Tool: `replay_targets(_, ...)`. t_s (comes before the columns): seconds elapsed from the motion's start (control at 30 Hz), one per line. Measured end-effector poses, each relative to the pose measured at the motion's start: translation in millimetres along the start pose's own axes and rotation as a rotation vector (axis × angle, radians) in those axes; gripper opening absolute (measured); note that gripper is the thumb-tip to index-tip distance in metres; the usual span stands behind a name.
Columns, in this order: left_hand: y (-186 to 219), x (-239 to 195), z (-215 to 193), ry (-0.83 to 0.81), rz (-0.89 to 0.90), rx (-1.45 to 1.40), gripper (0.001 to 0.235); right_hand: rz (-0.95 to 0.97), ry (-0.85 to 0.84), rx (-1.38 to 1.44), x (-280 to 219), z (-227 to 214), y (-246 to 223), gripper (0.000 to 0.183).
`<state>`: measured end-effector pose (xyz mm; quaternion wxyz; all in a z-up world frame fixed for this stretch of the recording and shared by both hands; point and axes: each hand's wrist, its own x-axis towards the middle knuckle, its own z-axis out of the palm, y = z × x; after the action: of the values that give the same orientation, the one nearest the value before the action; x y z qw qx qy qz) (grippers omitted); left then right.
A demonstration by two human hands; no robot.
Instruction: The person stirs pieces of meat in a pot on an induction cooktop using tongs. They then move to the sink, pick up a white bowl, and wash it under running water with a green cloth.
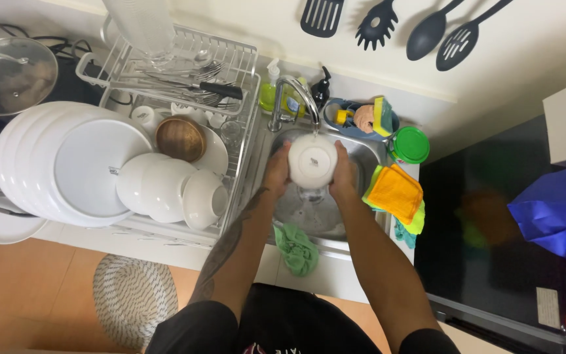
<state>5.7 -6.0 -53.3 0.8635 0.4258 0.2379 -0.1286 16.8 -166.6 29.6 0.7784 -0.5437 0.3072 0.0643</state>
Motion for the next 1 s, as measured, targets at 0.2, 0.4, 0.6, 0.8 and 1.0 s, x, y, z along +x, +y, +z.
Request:
replay_targets(0.2,51.0,-67.4,62.7,-0.084,-0.296,0.056,0.081,-0.871,-0.046,-0.854,-24.5,-16.4,3.9,0.043)
replay_targets(0.4,35.4,-55.5,53.8,0.045,-0.096,0.124,0.075,-1.089,-0.444,-1.084,-37.1,-8.8,5.6,0.014)
replay_targets(0.6,47.6,-45.6,35.2,0.237,0.157,0.123,0.056,-1.002,-0.716,-1.477,-56.2,-8.5,12.4,0.049)
replay_targets(0.8,-51.4,28.2,-2.2,0.210,0.484,0.390,0.051,-1.001,-0.714,-1.964,-17.1,4.2,-19.9,0.116)
replay_targets(1.0,-14.7,-2.6,13.1,0.190,0.284,0.566,0.048,-0.714,-1.084,-1.482,-6.7,-17.2,30.8,0.066)
